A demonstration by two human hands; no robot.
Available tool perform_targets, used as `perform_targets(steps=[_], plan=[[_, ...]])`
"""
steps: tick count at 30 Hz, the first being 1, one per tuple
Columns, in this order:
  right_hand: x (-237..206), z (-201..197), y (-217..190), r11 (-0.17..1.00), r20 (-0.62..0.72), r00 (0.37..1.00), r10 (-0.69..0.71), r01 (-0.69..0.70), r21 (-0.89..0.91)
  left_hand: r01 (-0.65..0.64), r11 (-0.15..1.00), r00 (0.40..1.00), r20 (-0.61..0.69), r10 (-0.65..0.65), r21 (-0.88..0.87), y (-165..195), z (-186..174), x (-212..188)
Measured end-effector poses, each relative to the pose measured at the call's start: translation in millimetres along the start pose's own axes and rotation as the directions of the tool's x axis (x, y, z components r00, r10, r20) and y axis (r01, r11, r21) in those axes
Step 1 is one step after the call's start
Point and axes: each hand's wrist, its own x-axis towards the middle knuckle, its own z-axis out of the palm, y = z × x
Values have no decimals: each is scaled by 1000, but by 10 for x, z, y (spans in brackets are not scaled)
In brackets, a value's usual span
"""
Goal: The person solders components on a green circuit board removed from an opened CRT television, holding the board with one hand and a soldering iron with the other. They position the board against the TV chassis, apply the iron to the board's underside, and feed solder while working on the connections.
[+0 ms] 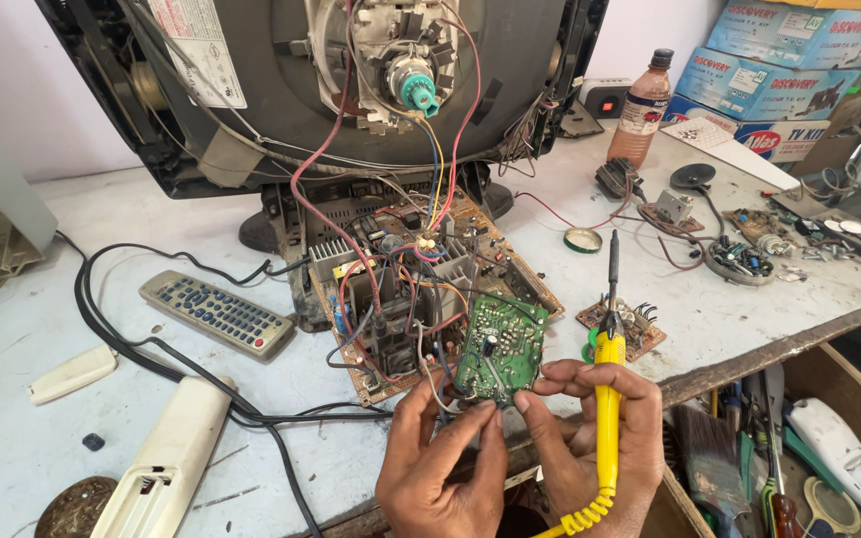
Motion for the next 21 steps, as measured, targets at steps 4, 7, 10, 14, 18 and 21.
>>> perform_targets(steps=[4,7,10,14,18,21], plan=[[-13,20,-29,1000,-11,1000,3,-3,-5,-8,999,999,-36,6,-41,-10,21,-15],[-14,30,-47,1000,-16,1000,12,-13,-15,23,998,998,-54,-26,-54,-1,25,-3],[-15,40,-57,1000,-13,1000,9,-9,-15,32,998,998,-49,-35,-53,14,-2,12],[-18,43,-57,999,-9,1000,13,-13,-30,88,989,995,-38,-93,-116,9,-23,24],[-15,44,-55,1000,8,1000,12,-12,-17,106,980,994,-17,-110,-168,-17,-32,23],[-22,45,-57,999,4,1000,25,-25,-26,82,973,996,-25,-89,-215,-44,-36,28]])
